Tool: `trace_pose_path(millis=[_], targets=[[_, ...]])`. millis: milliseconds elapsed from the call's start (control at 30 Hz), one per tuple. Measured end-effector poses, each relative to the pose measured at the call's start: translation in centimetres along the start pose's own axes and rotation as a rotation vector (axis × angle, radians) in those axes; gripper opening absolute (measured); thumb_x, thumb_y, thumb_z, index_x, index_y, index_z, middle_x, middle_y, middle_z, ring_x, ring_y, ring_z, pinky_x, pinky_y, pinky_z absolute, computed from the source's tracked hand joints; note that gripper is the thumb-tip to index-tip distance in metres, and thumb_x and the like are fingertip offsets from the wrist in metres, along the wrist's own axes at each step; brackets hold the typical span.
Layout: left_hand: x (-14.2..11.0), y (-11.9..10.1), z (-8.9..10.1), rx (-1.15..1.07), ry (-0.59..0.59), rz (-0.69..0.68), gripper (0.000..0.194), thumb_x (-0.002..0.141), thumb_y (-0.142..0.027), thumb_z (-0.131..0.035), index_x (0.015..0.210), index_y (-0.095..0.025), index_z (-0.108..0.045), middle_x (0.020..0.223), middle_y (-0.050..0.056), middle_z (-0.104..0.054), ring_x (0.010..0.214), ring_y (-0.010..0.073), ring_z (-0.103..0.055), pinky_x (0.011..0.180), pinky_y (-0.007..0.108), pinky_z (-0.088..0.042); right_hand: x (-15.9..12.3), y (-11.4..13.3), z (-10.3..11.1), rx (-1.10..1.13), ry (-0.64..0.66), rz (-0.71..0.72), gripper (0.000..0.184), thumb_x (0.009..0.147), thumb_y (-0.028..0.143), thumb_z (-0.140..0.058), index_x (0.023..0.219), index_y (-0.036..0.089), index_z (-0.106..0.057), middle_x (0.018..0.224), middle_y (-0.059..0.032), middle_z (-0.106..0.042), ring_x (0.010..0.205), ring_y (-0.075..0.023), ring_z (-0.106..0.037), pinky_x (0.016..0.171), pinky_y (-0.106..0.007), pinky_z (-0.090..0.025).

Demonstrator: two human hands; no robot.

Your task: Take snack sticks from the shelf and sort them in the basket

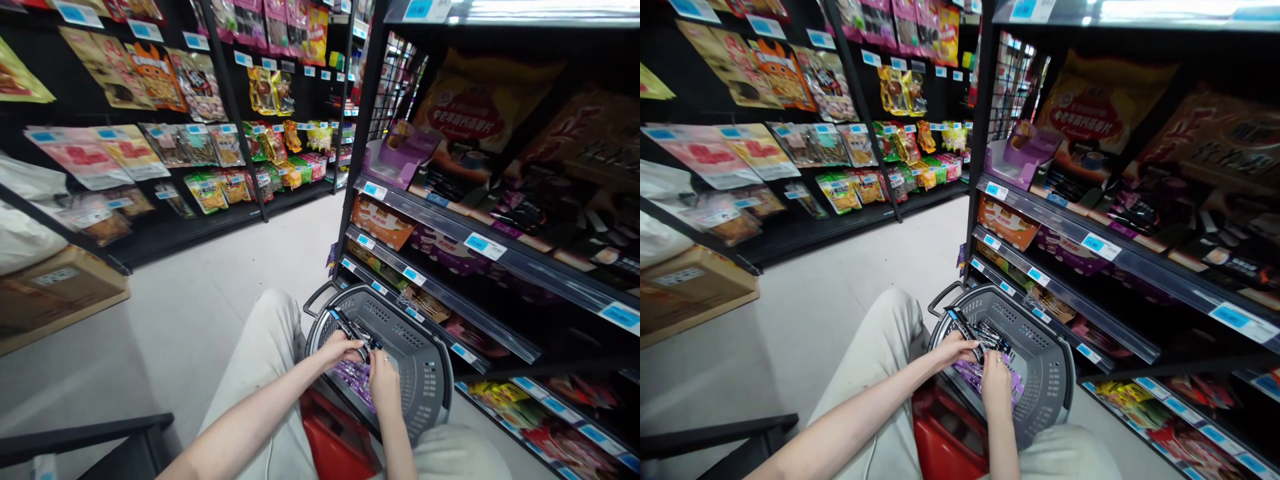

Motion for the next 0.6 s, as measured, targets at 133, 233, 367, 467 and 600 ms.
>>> trace_pose_path(millis=[133, 233, 367, 467, 600], targets=[[-0.2, -0.3, -0.4, 0.028, 0.032, -0.017, 0.042, 0.052, -0.022, -0.069, 0.09, -0.01, -0.056, 0.08, 0.009, -0.063, 0.07, 0.0179, -0.06, 0.062, 0.03, -0.049, 0.3, -0.6, 0.5, 0.159, -0.025, -0.079, 0.021, 0.084, 0.025, -0.028, 0.077, 0.018, -0.046, 0.07, -0.0046, -0.054, 0.065, -0.0156, -0.054, 0.057, -0.025, -0.038], [-0.4, -0.2, -0.8, 0.052, 0.064, -0.017, 0.044, 0.05, -0.02, -0.07, 0.091, -0.012, -0.056, 0.086, 0.01, -0.062, 0.071, 0.0181, -0.06, 0.061, 0.029, -0.049, 0.2, -0.3, 0.6, 0.154, -0.003, -0.053, 0.019, 0.084, 0.027, -0.029, 0.081, 0.018, -0.046, 0.075, -0.0055, -0.054, 0.068, -0.0161, -0.053, 0.057, -0.025, -0.038], [-0.3, 0.1, -0.9, 0.07, 0.069, -0.014, 0.046, 0.051, -0.022, -0.069, 0.094, -0.011, -0.054, 0.087, 0.01, -0.062, 0.068, 0.0169, -0.06, 0.061, 0.03, -0.049, 0.0, 0.0, 0.1, 0.042, 0.038, -0.037, 0.022, 0.085, 0.029, -0.027, 0.082, 0.019, -0.047, 0.076, -0.0046, -0.054, 0.058, -0.0138, -0.053, 0.049, -0.023, -0.033], [-0.2, 0.3, -1.0, 0.1, 0.083, -0.018, 0.048, 0.051, -0.024, -0.069, 0.095, -0.01, -0.054, 0.083, 0.01, -0.062, 0.068, 0.0173, -0.059, 0.063, 0.031, -0.049, 0.1, -0.6, -0.1, 0.094, 0.002, -0.092, 0.025, 0.086, 0.027, -0.024, 0.076, 0.02, -0.046, 0.068, -0.0031, -0.054, 0.057, -0.0141, -0.052, 0.05, -0.024, -0.033], [-0.3, 0.2, -1.2, 0.152, 0.089, -0.043, 0.045, 0.051, -0.027, -0.069, 0.09, -0.008, -0.056, 0.077, 0.009, -0.063, 0.068, 0.0186, -0.059, 0.064, 0.032, -0.048, 0.2, -1.5, -0.5, 0.258, 0.009, -0.179, 0.026, 0.085, 0.029, -0.025, 0.069, 0.02, -0.043, 0.061, -0.0018, -0.054, 0.053, -0.0146, -0.051, 0.05, -0.024, -0.034]])
Point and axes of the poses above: each hand's wrist, its own x-axis towards the middle knuckle, its own z-axis out of the back of the hand, y = z × x, the point moved 8 cm from there along x, towards the middle knuckle
